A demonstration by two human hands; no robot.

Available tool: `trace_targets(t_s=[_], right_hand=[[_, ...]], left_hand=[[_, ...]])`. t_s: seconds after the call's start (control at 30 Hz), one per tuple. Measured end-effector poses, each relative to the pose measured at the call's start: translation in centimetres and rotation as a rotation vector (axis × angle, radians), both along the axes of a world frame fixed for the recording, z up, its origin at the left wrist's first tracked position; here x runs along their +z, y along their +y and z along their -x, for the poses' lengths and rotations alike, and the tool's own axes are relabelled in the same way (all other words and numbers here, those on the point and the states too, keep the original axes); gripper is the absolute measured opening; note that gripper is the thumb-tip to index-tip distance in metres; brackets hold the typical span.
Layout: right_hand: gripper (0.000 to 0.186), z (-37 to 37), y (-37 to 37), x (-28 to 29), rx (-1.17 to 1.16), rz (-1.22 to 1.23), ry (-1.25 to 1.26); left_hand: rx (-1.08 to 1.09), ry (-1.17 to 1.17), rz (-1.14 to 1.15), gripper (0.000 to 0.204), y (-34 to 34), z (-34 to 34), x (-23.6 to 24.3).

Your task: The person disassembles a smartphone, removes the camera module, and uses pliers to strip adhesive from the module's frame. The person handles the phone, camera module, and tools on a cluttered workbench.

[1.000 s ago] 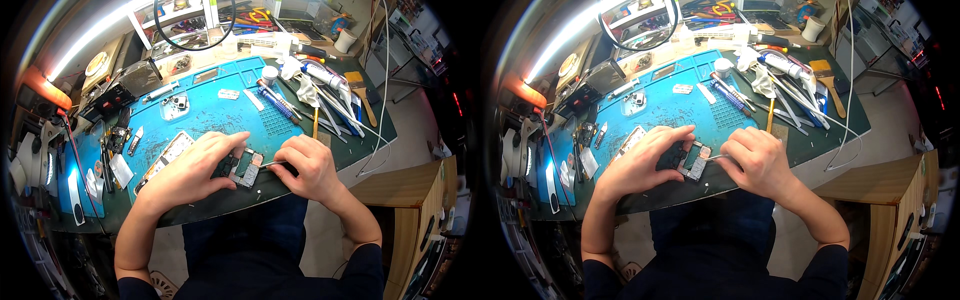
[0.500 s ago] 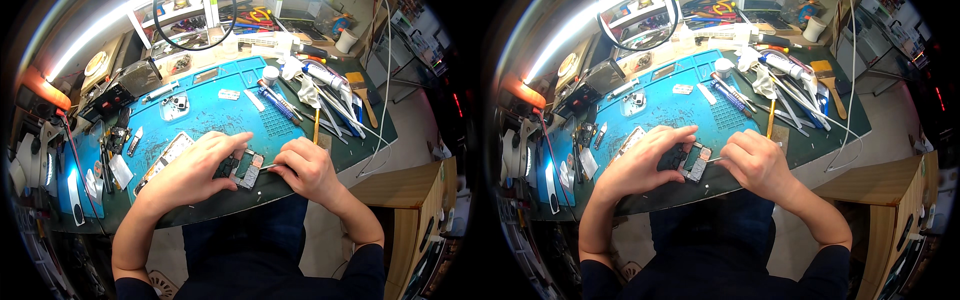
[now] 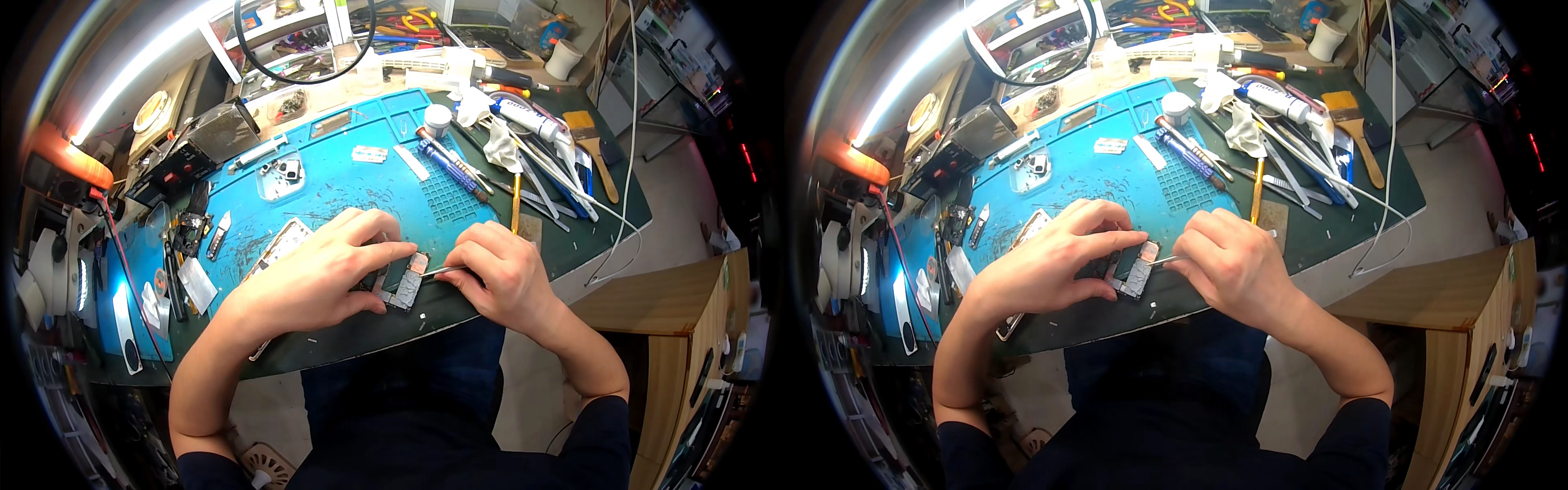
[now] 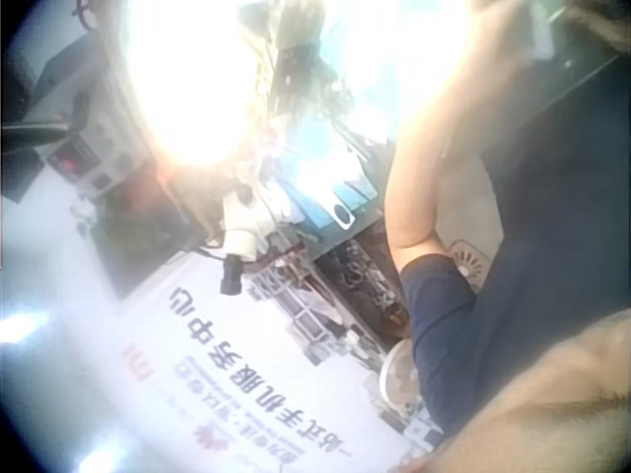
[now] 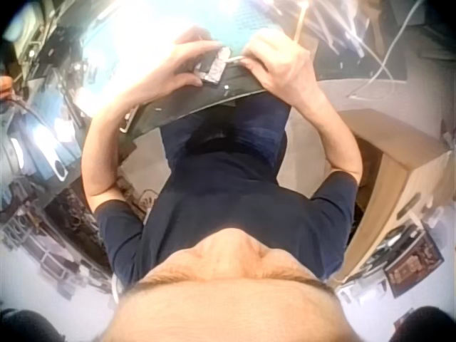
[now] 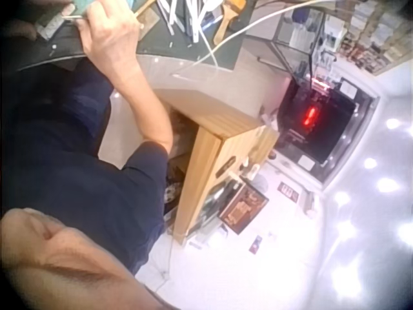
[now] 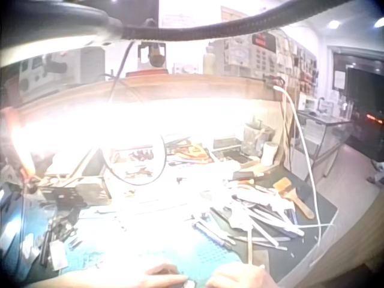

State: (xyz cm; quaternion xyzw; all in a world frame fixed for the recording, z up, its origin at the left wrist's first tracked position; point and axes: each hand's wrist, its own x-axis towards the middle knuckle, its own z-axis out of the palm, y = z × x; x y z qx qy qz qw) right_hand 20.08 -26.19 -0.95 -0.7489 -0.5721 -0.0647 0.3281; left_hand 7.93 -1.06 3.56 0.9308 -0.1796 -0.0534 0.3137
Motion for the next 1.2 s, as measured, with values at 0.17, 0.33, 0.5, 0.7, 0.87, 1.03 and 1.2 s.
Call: trace_targets(t_s=[0.17, 0.33, 0.5, 0.7, 0.87, 1.03, 1.2], right_hand=[[0.024, -0.10, 0.02, -0.17, 0.011, -0.009, 0.005], [0.025, -0.22, 0.01, -0.34, 0.022, -0.005, 0.006], [0.025, 0.05, -0.02, -0.03, 0.014, 0.019, -0.006], [0.025, 0.20, -0.05, -0.13, 0.003, 0.017, 0.004], [0.024, -0.01, -0.07, -0.35, 0.016, 0.020, -0.011], [0.024, 0.01, 0.01, -0.19, 0.023, 0.030, -0.011], [0.024, 0.01, 0.09, -0.15, 0.016, 0.041, 0.009]], left_hand=[[0.004, 0.011, 0.006, 0.076, -0.05, -0.14, 0.14], [0.016, 0.008, 0.000, 0.075, -0.13, -0.20, 0.01], [0.020, 0.014, 0.009, 0.075, -0.10, -0.22, 0.00], [0.020, 0.010, 0.010, 0.075, -0.05, -0.19, -0.02], [0.019, 0.012, 0.017, 0.075, -0.01, -0.17, -0.10], [0.024, 0.011, 0.017, 0.075, -0.07, -0.11, -0.08], [0.027, 0.009, 0.017, 0.074, -0.12, -0.11, 0.00]])
